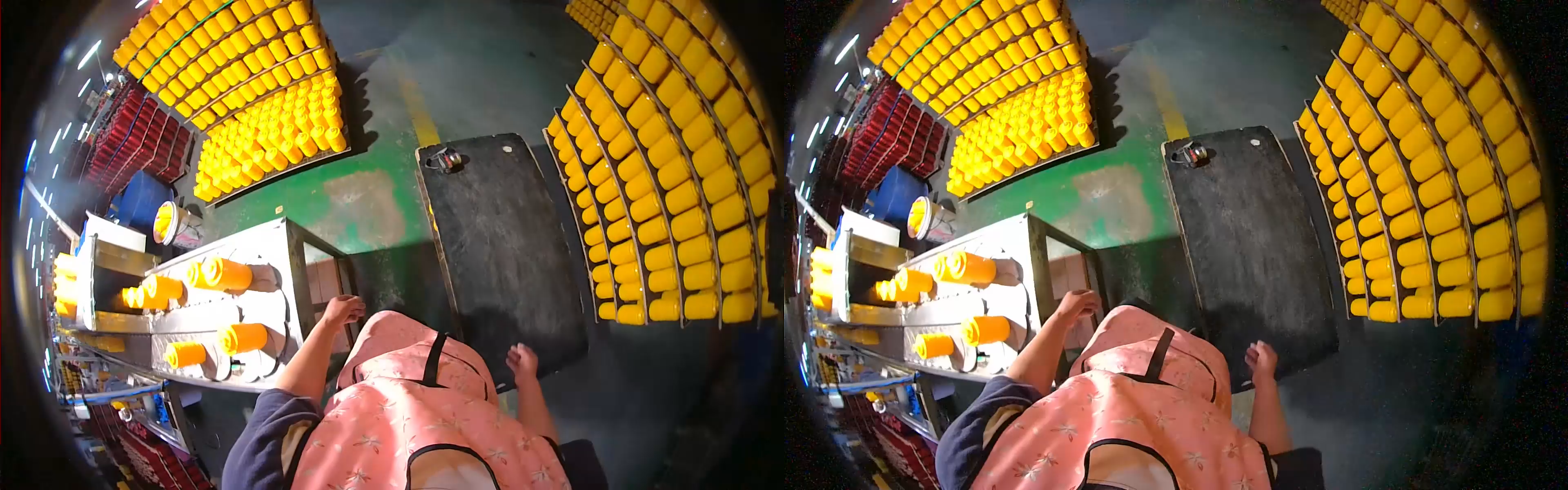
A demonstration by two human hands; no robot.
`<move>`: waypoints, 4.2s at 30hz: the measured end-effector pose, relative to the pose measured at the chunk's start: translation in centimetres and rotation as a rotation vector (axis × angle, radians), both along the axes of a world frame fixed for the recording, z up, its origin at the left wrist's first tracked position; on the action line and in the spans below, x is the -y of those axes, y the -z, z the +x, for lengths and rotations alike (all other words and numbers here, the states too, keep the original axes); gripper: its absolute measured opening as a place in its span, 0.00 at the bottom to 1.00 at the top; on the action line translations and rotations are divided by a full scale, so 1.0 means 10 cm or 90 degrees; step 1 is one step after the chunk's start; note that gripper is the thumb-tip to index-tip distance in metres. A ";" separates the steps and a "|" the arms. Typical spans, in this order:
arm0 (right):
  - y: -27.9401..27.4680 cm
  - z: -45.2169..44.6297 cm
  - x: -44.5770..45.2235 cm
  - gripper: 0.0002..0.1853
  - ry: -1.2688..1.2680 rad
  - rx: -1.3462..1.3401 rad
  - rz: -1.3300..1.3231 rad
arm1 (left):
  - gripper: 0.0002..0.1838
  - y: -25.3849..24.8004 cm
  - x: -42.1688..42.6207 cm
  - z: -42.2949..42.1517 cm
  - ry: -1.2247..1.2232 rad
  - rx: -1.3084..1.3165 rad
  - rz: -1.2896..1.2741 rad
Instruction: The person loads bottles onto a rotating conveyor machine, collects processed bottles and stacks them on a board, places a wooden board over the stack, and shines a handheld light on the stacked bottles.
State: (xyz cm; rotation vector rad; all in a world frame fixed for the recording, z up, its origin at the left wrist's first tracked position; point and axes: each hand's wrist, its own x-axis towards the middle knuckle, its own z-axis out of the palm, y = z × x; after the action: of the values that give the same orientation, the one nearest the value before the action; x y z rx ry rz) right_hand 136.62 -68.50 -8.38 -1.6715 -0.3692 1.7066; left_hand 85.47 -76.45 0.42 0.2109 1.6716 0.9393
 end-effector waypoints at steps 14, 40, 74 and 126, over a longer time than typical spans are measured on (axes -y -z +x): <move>-0.61 -2.25 -2.70 0.19 -0.117 0.032 -0.062 | 0.19 0.09 -3.48 -1.96 0.085 -0.066 0.085; 0.85 -4.82 -5.66 0.28 0.255 0.205 -0.086 | 0.35 2.15 -7.91 -0.68 0.893 -0.564 -0.015; 1.84 -3.67 -3.56 0.28 1.342 -0.341 0.084 | 0.37 1.87 -9.91 -0.20 0.617 -0.363 0.070; -0.13 -1.96 2.59 0.29 1.871 -0.176 0.605 | 0.35 -0.33 -2.19 6.99 1.319 -0.009 0.700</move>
State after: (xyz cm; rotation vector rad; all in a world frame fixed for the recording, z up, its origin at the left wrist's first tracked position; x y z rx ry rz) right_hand 116.97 -94.38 -7.04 0.0401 0.9272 -0.6508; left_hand 155.40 -54.52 3.76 2.0833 0.0796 -0.0050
